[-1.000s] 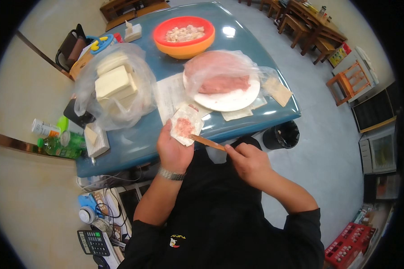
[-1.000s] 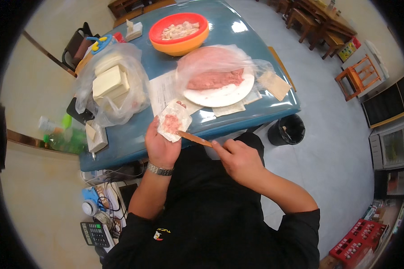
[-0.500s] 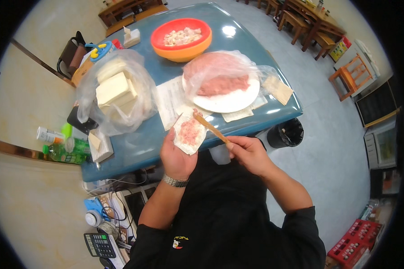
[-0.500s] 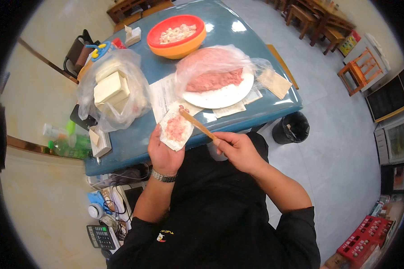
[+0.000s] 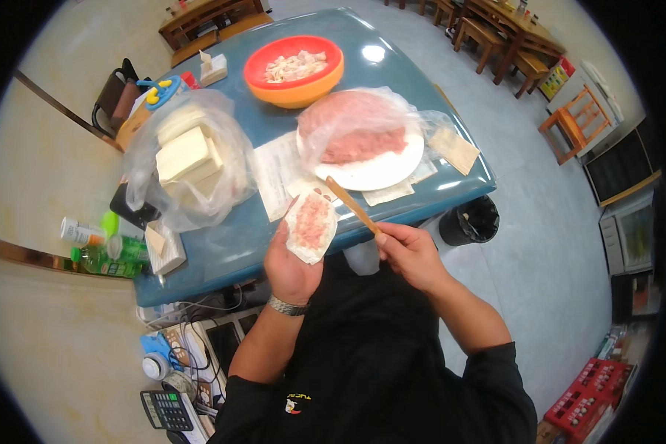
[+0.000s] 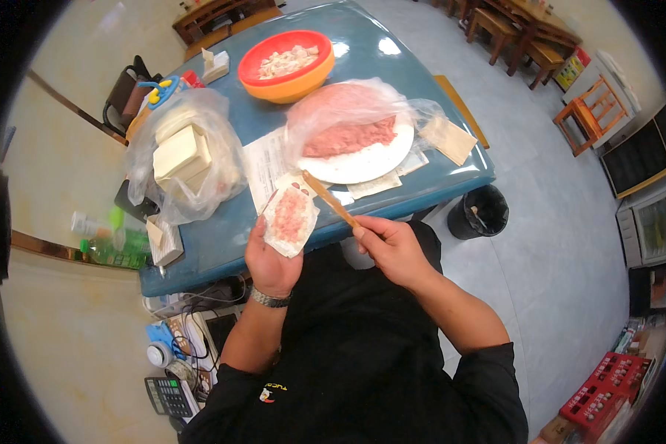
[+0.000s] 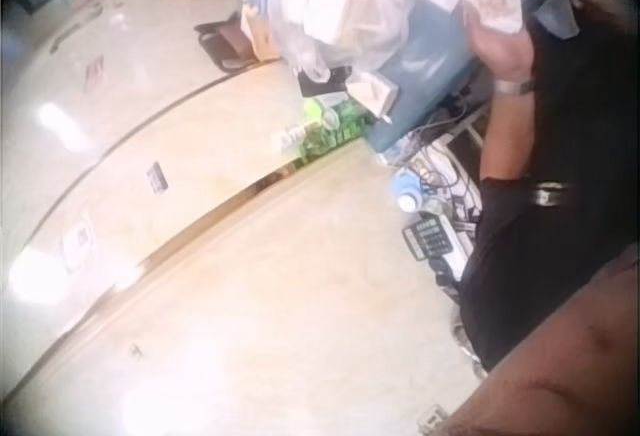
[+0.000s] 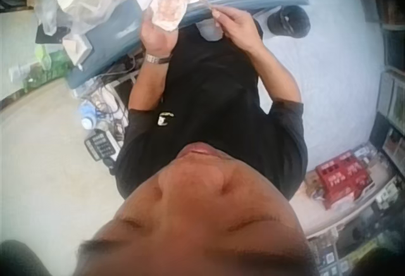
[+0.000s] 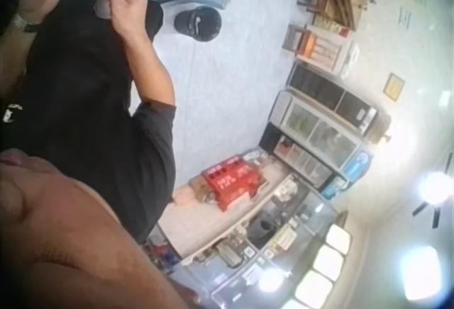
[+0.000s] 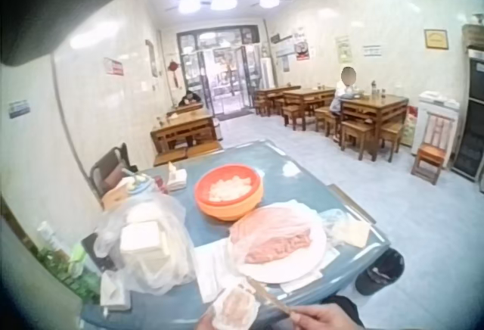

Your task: The person repeatedly scoops ground meat with a wooden stick and spreads it onto small square wrappers held in the left hand. The person then folds each filled wrapper and places it into a red bowl. The process is repeated continuously throughout the clip.

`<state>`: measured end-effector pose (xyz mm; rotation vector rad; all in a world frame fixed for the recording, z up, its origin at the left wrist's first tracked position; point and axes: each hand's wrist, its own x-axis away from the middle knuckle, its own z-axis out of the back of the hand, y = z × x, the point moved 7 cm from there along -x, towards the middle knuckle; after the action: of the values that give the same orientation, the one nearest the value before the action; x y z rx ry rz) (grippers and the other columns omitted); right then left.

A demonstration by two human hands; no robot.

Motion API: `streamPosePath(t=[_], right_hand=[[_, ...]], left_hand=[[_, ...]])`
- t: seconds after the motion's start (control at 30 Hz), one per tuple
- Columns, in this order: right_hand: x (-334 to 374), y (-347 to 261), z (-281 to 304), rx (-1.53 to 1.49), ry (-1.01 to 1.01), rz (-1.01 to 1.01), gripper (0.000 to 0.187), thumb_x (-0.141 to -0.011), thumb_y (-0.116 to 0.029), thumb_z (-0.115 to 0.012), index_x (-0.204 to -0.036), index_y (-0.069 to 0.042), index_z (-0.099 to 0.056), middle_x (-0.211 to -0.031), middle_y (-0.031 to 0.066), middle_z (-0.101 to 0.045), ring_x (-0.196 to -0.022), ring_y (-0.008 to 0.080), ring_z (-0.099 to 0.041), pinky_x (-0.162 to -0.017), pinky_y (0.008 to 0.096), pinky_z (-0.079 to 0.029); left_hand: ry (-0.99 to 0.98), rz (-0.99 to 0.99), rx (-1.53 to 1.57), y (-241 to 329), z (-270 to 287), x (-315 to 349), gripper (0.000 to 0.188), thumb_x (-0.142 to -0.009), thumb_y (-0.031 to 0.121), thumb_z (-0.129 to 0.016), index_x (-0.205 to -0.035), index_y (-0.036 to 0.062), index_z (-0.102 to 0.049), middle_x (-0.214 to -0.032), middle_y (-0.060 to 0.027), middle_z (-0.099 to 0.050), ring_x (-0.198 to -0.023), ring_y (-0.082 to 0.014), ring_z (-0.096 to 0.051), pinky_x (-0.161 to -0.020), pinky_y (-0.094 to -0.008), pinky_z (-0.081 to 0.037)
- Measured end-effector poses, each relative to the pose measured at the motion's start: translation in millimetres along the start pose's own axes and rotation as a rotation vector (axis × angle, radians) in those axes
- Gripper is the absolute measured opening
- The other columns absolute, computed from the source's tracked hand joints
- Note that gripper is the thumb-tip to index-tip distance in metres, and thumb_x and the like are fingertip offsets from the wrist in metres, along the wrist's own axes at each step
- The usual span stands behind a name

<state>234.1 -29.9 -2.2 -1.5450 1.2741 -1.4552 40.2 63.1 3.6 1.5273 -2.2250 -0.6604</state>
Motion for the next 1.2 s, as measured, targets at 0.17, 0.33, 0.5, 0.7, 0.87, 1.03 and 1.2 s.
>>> streamPosePath(t=[0.17, 0.33, 0.5, 0.7, 0.87, 1.03, 1.2], right_hand=[[16.5, -0.9, -18.7, 0.069, -0.122, 0.060, 0.031, -0.108, -0.013, -0.067, -0.135, 0.002, -0.072, -0.087, -0.0020, -0.068, -0.078, 0.0055, -0.061, -0.070, 0.0215, -0.050], [19.1, 26.2, -8.9, 0.040, -0.189, -0.168, 0.032, -0.109, -0.021, -0.067, -0.132, -0.001, -0.074, -0.080, -0.0037, -0.065, -0.063, 0.0022, -0.052, -0.056, 0.0195, -0.041], [24.0, 4.7, 2.1, 0.219, -0.076, 0.151, 0.027, -0.107, -0.015, -0.067, -0.129, -0.003, -0.075, -0.083, 0.0015, -0.067, -0.065, 0.0096, -0.057, -0.056, 0.0249, -0.046], [36.7, -46.4, -53.2, 0.994, 0.244, 1.010, 0.040, -0.092, -0.006, -0.073, -0.132, -0.009, -0.074, -0.091, 0.0065, -0.061, -0.077, 0.0269, -0.064, -0.066, 0.0377, -0.055], [35.9, -27.5, -44.9, 1.051, 0.276, 1.097, 0.046, -0.090, -0.004, -0.073, -0.135, -0.011, -0.073, -0.092, 0.0051, -0.061, -0.075, 0.0243, -0.059, -0.062, 0.0348, -0.051], [36.8, -2.6, -23.3, 0.984, 0.186, 0.969, 0.049, -0.089, -0.002, -0.073, -0.137, -0.011, -0.072, -0.096, 0.0087, -0.064, -0.082, 0.0272, -0.066, -0.067, 0.0378, -0.057], [32.0, 0.9, -3.4, 0.679, 0.053, 0.541, 0.033, -0.097, -0.002, -0.069, -0.129, -0.002, -0.074, -0.089, 0.0143, -0.066, -0.083, 0.0309, -0.068, -0.075, 0.0368, -0.055]], left_hand=[[-0.035, 0.018, 0.049, 4.5, 6.0, -6.7, 0.064, -0.110, 0.029, -0.037, -0.162, -0.0069, -0.035, -0.166, -0.0235, -0.044, -0.154, -0.0383, -0.043, -0.129, -0.0496, -0.032], [-0.032, -0.016, 0.080, 19.7, 3.1, -10.8, 0.064, -0.109, 0.029, -0.036, -0.162, -0.0073, -0.035, -0.166, -0.0244, -0.044, -0.154, -0.0403, -0.043, -0.129, -0.0516, -0.033], [0.006, -0.010, 0.065, 26.0, 8.0, -14.2, 0.064, -0.110, 0.030, -0.036, -0.162, -0.0061, -0.035, -0.166, -0.0249, -0.044, -0.153, -0.0417, -0.044, -0.128, -0.0533, -0.033], [-0.028, 0.096, 0.107, -5.6, -1.9, 1.8, 0.065, -0.110, 0.034, -0.037, -0.163, -0.0049, -0.035, -0.165, -0.0270, -0.043, -0.151, -0.0458, -0.044, -0.128, -0.0574, -0.033], [-0.022, 0.033, 0.113, 18.4, -9.7, -2.3, 0.065, -0.110, 0.031, -0.039, -0.162, -0.0070, -0.034, -0.164, -0.0286, -0.044, -0.150, -0.0482, -0.045, -0.127, -0.0576, -0.034], [-0.006, -0.026, 0.106, 43.0, 8.8, -7.8, 0.062, -0.111, 0.031, -0.041, -0.160, -0.0076, -0.039, -0.162, -0.0278, -0.047, -0.150, -0.0464, -0.046, -0.127, -0.0557, -0.035], [-0.095, 0.058, -0.051, 37.7, -6.6, -15.1, 0.060, -0.111, 0.027, -0.041, -0.157, -0.0108, -0.041, -0.154, -0.0291, -0.055, -0.141, -0.0436, -0.056, -0.121, -0.0522, -0.043]])
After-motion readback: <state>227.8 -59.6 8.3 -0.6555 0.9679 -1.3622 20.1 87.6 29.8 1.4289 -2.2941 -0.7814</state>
